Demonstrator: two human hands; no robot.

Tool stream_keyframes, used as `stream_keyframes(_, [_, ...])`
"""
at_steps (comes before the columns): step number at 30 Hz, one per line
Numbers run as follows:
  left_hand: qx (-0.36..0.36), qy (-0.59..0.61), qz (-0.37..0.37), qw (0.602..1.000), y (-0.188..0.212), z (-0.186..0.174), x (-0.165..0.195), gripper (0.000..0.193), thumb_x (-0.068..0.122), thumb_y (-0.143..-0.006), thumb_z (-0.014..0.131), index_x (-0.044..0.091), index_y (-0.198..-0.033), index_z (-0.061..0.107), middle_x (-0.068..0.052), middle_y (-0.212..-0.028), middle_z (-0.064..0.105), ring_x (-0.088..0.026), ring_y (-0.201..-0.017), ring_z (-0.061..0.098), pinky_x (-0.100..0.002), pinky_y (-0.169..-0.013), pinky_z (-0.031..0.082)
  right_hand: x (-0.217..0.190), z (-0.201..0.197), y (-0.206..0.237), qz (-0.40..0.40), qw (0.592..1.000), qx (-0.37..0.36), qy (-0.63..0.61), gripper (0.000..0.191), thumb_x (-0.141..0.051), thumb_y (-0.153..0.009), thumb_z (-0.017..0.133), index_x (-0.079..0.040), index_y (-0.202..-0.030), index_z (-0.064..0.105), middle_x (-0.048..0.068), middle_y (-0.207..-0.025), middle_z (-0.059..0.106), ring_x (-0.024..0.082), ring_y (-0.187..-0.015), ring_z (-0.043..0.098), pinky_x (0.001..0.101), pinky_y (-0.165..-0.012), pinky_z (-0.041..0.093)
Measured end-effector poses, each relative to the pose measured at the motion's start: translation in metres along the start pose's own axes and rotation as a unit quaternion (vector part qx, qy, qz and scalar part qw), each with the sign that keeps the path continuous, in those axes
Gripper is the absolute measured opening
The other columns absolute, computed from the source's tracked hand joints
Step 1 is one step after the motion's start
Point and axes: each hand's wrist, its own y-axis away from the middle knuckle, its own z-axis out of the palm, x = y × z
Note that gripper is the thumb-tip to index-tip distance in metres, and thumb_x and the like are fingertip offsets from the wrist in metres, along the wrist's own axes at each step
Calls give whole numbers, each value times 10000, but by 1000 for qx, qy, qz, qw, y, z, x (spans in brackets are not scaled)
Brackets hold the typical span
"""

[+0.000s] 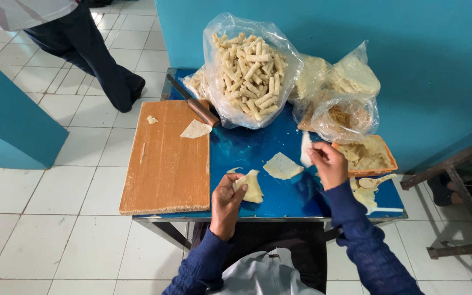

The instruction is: The person sits at a blue table and wraps snack rolls: they spoon brown filling from a plastic bag onto thin square pastry sheets, fold the sheets over the filling by hand, and place the finished rolls with a pile of already wrapped rolls in a plastic bag on the table.

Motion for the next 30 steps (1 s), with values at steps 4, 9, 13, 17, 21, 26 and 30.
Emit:
stream_keyframes(4, [1, 8, -3, 1000, 2, -2, 1, 205, 45, -957, 650, 3, -1149, 591, -2, -975, 580, -53, -843, 479, -211, -743, 409, -11, 32, 16, -168, 941, -32, 293, 115, -73, -912, 738, -85, -1024, 757, 67, -933, 736, 191, -773, 692, 309, -687, 545])
stream_keyframes(9, [17, -1, -38, 999, 5, -7, 4, 250, 48, -1008, 671, -9, -1245, 614, -49, -843, 458, -84, -737, 361, -237, -642, 304, -23, 43, 42, -279, 901, -53, 328, 193, -14, -849, 725, -78, -1028, 754, 83, -1011, 710, 268, -944, 680, 365, -808, 567])
stream_keyframes(13, [-8, 45, -4, 999, 6, -3, 5, 225, 36, -966, 624, -11, -1180, 574, -18, -1036, 643, -55, -896, 579, -211, -795, 471, -30, 40, 50, -273, 901, -68, 330, 207, -4, -843, 725, -74, -1036, 751, 72, -1030, 703, 275, -973, 677, 372, -828, 565])
stream_keyframes(17, [-6, 20, -8, 1000, 5, 0, 5, 241, 35, -987, 625, -22, -1219, 587, -35, -1015, 645, -71, -860, 557, -229, -769, 456, -42, 43, 52, -270, 903, -74, 327, 211, -32, -852, 750, -77, -1058, 757, 67, -1040, 706, 262, -965, 681, 365, -829, 567])
stream_keyframes(21, [-20, 36, -31, 999, 5, 3, 6, 268, 68, -1013, 575, -34, -1260, 598, -57, -1063, 679, -92, -935, 622, -242, -842, 498, -68, 43, 52, -246, 922, -86, 287, 261, -122, -809, 810, -77, -1059, 750, 78, -1047, 711, 252, -932, 692, 363, -804, 564])
stream_keyframes(26, [-57, 61, -38, 996, 7, 9, 7, 343, 68, -1006, 543, -44, -1328, 578, -63, -1157, 703, -104, -1052, 669, -253, -927, 528, -102, 60, 74, -197, 962, -131, 138, 337, -122, -801, 818, -73, -1117, 713, 86, -1064, 699, 217, -879, 705, 311, -759, 581])
stream_keyframes(30, [-45, -37, 40, 998, 7, 15, 11, 397, -28, -958, 614, -63, -1353, 593, -89, -1112, 710, -88, -1003, 656, -230, -865, 527, -98, 74, 83, -177, 968, -92, 150, 261, -110, -840, 780, -79, -1086, 699, 58, -1062, 717, 165, -871, 720, 281, -740, 577])
